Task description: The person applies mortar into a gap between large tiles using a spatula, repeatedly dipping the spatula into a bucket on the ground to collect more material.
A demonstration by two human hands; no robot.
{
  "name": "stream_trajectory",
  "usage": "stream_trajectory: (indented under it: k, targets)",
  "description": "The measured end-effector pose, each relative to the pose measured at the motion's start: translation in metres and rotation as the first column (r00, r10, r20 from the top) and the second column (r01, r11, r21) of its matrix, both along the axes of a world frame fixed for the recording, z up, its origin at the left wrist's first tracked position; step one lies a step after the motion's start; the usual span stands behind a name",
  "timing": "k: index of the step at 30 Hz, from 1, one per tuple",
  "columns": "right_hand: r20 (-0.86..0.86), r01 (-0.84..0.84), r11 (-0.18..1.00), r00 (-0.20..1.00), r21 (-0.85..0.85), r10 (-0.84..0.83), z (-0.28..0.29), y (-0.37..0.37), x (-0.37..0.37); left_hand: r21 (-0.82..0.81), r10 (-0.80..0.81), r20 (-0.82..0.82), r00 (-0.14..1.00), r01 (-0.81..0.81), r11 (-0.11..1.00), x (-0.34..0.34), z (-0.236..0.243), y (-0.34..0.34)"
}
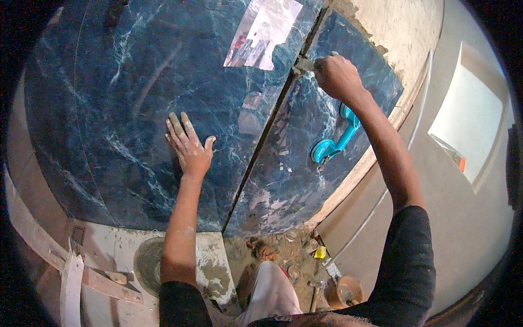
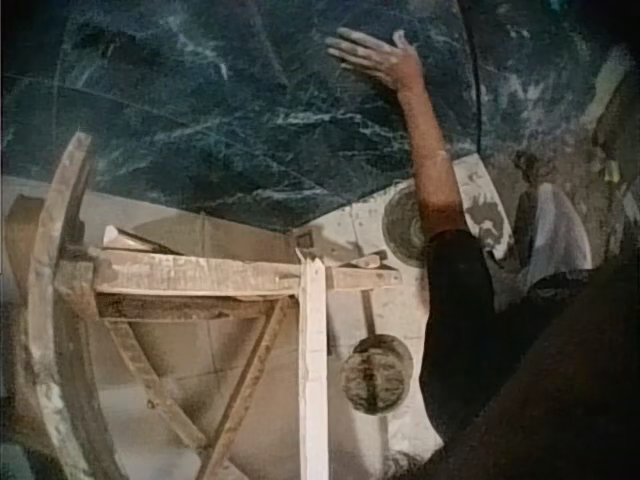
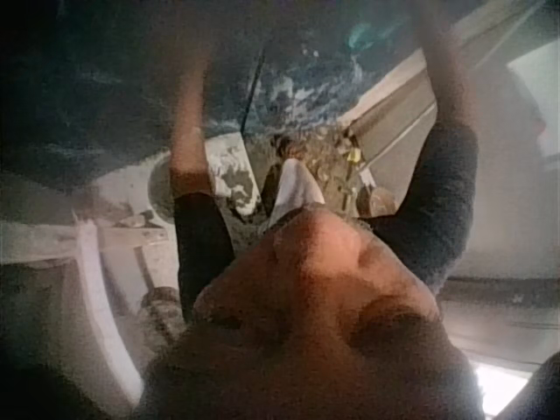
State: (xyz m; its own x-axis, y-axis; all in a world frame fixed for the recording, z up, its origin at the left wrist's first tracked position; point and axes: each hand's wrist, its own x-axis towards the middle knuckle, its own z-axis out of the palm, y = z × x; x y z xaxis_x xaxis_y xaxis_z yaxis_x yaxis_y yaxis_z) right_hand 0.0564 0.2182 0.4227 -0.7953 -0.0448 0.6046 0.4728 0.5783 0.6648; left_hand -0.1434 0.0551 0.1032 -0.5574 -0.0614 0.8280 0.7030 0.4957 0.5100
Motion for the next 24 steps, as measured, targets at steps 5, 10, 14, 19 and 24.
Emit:
stream_trajectory:
  k: [5,10,14,19,24]
  targets:
    - [0.034,0.070,0.992,0.997,0.102,-0.073,-0.006,-0.031,-0.009,-0.028,0.023,0.009,1.000,-0.023,0.999,0.002,0.003,-0.005]
    - [0.096,0.074,0.985,0.991,0.157,-0.090,-0.005,-0.035,-0.017,-0.002,-0.005,-0.009,1.000,0.005,1.000,0.000,0.001,-0.003]
    - [0.163,0.116,0.980,0.976,0.163,-0.142,0.002,-0.046,-0.016,0.000,-0.003,-0.006,1.000,0.003,1.000,0.000,0.001,-0.002]
    - [0.078,0.162,0.979,0.982,0.121,-0.172,0.011,-0.048,-0.004,0.004,-0.013,0.020,1.000,0.013,1.000,0.002,0.003,-0.004]
    - [0.004,0.052,0.996,0.999,0.073,-0.053,0.014,-0.044,0.026,0.006,-0.010,0.030,1.000,0.009,1.000,0.003,0.003,-0.006]
